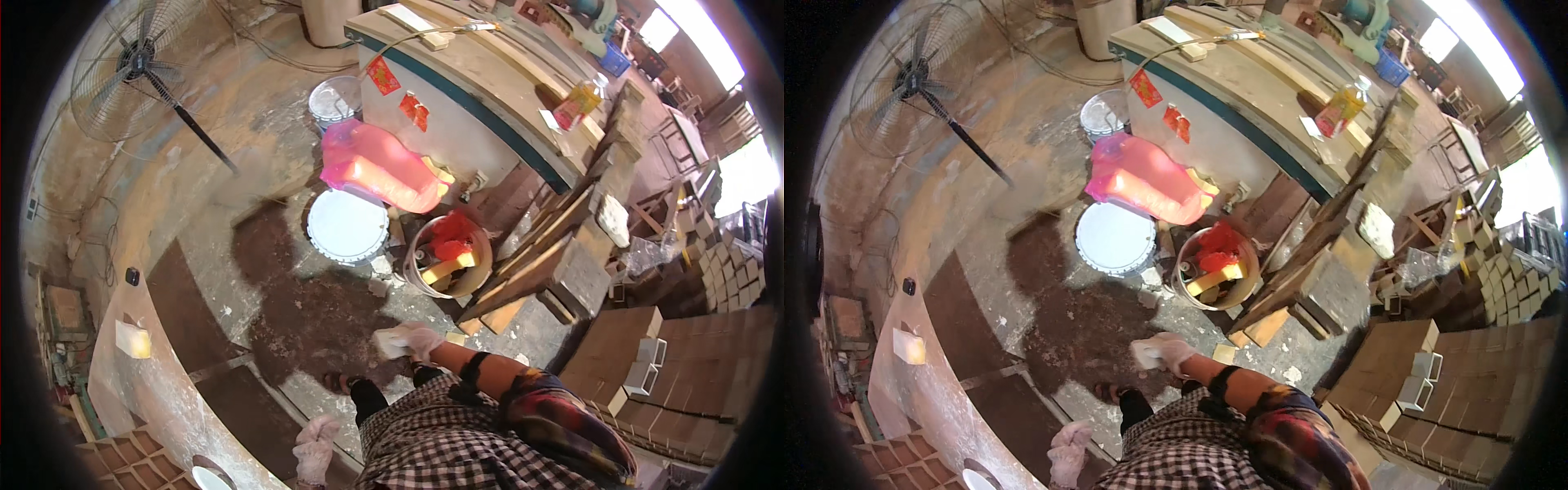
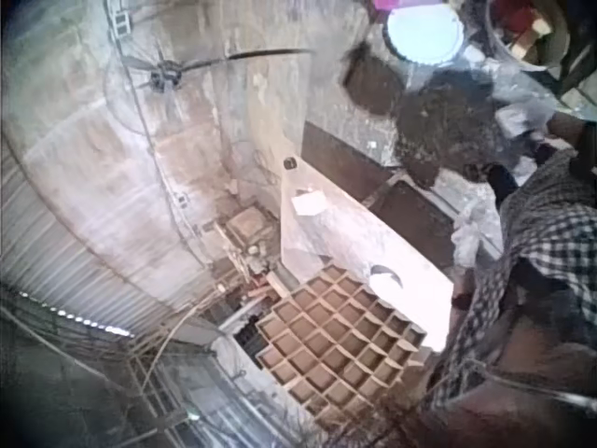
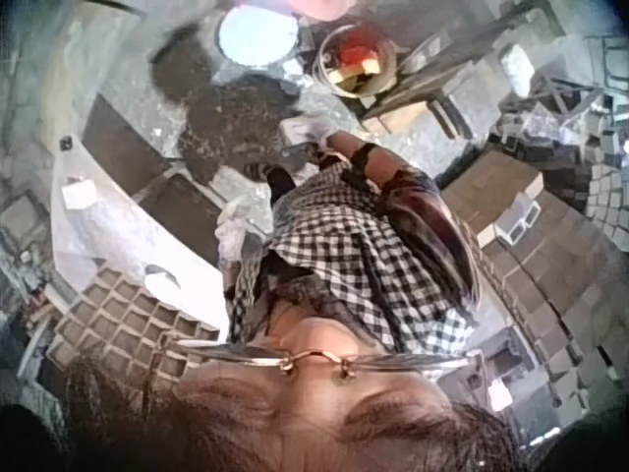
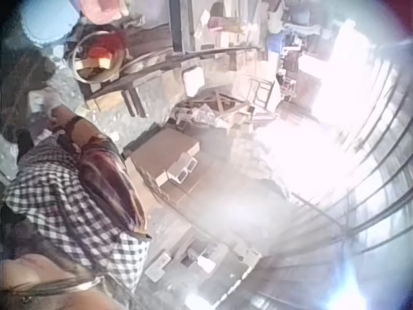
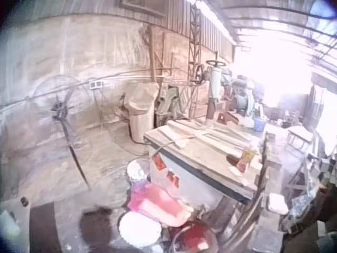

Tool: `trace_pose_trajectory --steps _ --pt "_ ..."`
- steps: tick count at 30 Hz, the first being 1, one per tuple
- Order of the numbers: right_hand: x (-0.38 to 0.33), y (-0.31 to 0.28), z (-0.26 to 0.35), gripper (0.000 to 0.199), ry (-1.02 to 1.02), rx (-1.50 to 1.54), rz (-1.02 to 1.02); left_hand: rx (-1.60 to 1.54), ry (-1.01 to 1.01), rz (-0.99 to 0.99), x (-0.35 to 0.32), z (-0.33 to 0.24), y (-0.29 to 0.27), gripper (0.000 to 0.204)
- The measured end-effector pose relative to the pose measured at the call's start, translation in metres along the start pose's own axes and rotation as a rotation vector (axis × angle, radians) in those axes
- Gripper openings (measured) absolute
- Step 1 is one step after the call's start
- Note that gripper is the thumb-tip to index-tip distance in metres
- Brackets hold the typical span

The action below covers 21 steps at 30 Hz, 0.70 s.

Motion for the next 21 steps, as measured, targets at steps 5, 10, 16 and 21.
trace_pose_trajectory --steps 5,10,16,21 --pt "-0.003 -0.025 0.044 0.026 -0.846 -0.936 0.068 0.12 -0.097 0.214 0.027 -0.033 0.042 0.042" --pt "0.038 -0.055 0.018 0.031 0.062 0.245 -0.221 0.246 -0.06 0.259 0.062 -0.032 0.042 0.038" --pt "0.101 -0.074 -0.015 0.027 0.11 0.347 -0.455 0.329 -0.112 0.328 0.132 -0.035 0.032 0.041" --pt "0.171 -0.07 -0.006 0.03 0.103 0.426 -0.359 0.381 -0.035 0.336 0.184 -0.027 0.016 0.041"
Point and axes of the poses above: each hand's wrist, its own x-axis towards the middle knuckle, its own y-axis out of the palm, z = x × y, the point moved 8 cm from there along x, towards the middle knuckle, and after that the axes turned 4 degrees about -y, right-handed, at the moved point
